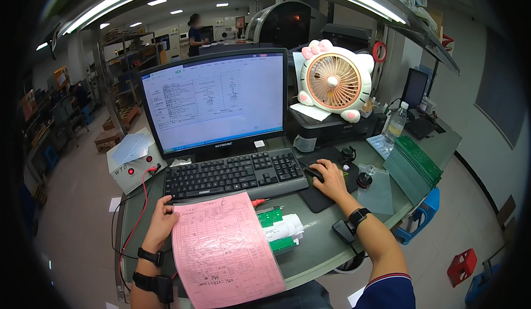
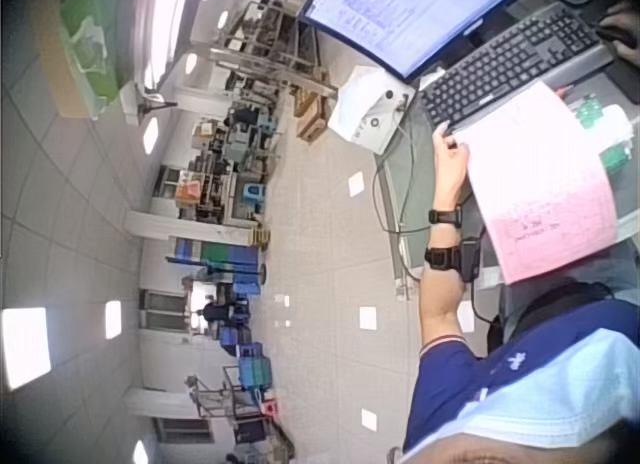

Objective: Test and document printed circuit board assemblies using a multimeter probe and computer interface.

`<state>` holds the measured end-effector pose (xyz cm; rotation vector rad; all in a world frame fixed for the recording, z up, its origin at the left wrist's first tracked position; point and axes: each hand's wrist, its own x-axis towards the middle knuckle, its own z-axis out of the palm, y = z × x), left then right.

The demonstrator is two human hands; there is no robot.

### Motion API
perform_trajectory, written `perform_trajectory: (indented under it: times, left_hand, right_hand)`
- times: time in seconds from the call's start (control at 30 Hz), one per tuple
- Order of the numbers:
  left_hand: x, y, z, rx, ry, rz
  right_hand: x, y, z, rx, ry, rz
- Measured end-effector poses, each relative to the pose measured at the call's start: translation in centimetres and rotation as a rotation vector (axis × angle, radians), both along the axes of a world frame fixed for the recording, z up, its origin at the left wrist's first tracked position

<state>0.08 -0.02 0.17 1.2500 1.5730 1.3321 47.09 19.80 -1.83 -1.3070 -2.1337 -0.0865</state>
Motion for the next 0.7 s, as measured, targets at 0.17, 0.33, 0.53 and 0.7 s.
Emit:
perform_trajectory:
  times: [0.17, 0.33, 0.53, 0.7]
  left_hand:
    - [0.07, 0.0, 0.19, -0.004, 0.016, 0.009]
    - [0.19, -0.01, 0.25, -0.008, 0.004, 0.01]
    - [-0.02, 0.05, 0.07, -0.01, 0.023, 0.007]
    - [-0.05, 0.06, -0.03, 0.008, 0.006, -0.002]
  right_hand:
    - [-0.01, 0.16, -0.01, 0.0, 0.0, 0.005]
    - [-0.11, 0.17, -0.05, 0.002, 0.038, 0.02]
    - [-0.04, 0.19, -0.07, -0.013, 0.044, 0.04]
    - [-0.15, 0.04, 0.13, 0.016, 0.024, 0.027]
